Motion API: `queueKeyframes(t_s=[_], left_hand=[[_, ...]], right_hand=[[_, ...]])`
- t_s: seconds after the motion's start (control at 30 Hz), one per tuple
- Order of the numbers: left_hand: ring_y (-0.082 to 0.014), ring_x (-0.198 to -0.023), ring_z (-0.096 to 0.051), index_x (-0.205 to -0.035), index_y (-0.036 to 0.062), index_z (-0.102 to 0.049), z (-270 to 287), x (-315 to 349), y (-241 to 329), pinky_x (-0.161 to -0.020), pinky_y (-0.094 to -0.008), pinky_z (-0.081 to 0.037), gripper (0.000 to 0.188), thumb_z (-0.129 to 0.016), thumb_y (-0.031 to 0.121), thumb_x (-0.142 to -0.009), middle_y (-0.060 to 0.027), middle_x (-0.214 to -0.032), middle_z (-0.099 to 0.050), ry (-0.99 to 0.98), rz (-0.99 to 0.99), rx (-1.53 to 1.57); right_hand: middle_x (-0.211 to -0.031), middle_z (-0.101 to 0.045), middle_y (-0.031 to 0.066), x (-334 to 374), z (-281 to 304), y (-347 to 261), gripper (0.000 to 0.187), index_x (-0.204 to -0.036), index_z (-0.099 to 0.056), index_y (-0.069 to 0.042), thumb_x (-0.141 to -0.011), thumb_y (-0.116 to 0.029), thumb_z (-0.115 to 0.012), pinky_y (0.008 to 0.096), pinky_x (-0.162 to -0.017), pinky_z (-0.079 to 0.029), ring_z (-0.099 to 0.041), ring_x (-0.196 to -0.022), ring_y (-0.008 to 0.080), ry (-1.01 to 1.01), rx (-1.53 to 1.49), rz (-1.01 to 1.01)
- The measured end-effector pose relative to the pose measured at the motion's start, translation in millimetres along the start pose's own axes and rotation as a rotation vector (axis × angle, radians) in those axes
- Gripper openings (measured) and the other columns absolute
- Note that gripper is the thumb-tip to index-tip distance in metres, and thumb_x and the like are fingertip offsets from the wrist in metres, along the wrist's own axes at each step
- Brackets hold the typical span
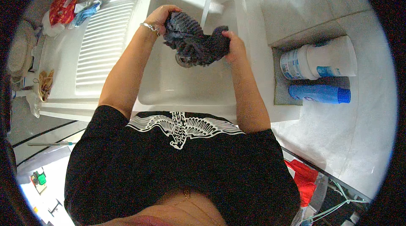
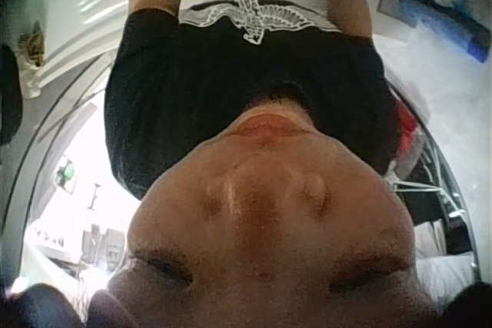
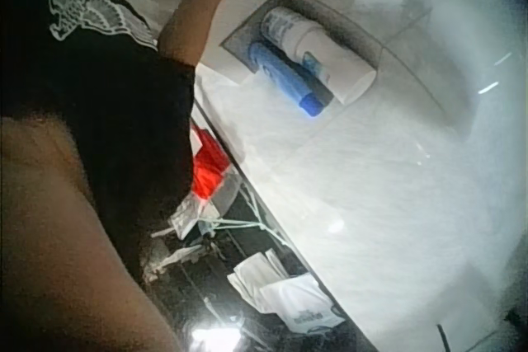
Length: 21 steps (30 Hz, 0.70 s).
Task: The person mops a tiled floor with a flat mop, then removes the mop head, rinses it thoroughly in a utility sink, wrings it out, and reattaches it to the mop handle.
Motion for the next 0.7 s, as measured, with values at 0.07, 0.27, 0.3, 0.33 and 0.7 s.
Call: queueKeyframes(t_s=[0.07,0.27,0.3,0.33,0.7], left_hand=[[-0.0233,-0.073,-0.058,-0.08,0.0015,-0.058,-6.9,6.8,7.1,-0.072,-0.039,-0.046,0.017,-0.058,0.017,-0.075,-0.0109,-0.08,-0.06,-0.011,-0.07,0.182],[-0.0217,-0.079,-0.059,-0.093,-0.0006,-0.057,-30.0,35.9,31.3,-0.078,-0.0352,-0.047,0.025,-0.063,0.016,-0.075,-0.0113,-0.086,-0.061,-0.144,-0.168,0.37],[-0.0217,-0.077,-0.06,-0.09,-0.0006,-0.058,-32.7,41.8,33.7,-0.076,-0.035,-0.048,0.022,-0.063,0.016,-0.075,-0.0111,-0.084,-0.061,-0.145,-0.214,0.316],[-0.0217,-0.074,-0.06,-0.087,-0.0007,-0.059,-35.5,46.8,34.7,-0.074,-0.0347,-0.049,0.02,-0.063,0.015,-0.075,-0.0109,-0.083,-0.062,-0.143,-0.26,0.262],[-0.0245,-0.072,-0.059,-0.075,-0.0036,-0.058,-27.4,11.7,16.7,-0.068,-0.0353,-0.05,0.007,-0.056,-0.003,-0.069,-0.0127,-0.078,-0.06,-0.001,-0.447,0.069]], right_hand=[[-0.087,-0.059,0.0134,-8.6,12.1,27.9,0.023,-0.09,-0.055,0.001,-0.075,-0.016,-0.055,0.0378,-0.069,-0.049,-0.059,-0.075,0.0256,0.005,-0.038,-0.106],[-0.09,-0.059,0.0107,2.8,8.0,46.4,0.028,-0.1,-0.053,0.0,-0.081,-0.021,-0.052,0.0341,-0.073,-0.047,-0.058,-0.079,0.0227,0.084,0.682,0.022],[-0.092,-0.059,0.0105,13.5,-5.7,23.6,0.029,-0.102,-0.052,0.001,-0.082,-0.021,-0.052,0.0331,-0.074,-0.047,-0.058,-0.082,0.0216,0.199,1.049,0.398],[-0.093,-0.059,0.0103,28.6,-24.3,7.1,0.031,-0.103,-0.051,0.001,-0.082,-0.021,-0.052,0.0322,-0.076,-0.046,-0.058,-0.084,0.0205,0.321,1.414,0.696],[-0.096,-0.05,0.0138,87.0,-102.0,-48.3,0.036,-0.099,-0.049,-0.006,-0.067,-0.013,-0.065,0.036,-0.072,-0.045,-0.054,-0.082,0.0318,-0.22,1.259,1.078]])
Point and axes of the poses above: each hand's wrist, its own x-axis away from the middle knuckle, its own z-axis out of the back of the hand, y = z × x, the point moved 5 cm from there along -x, towards the middle knuckle
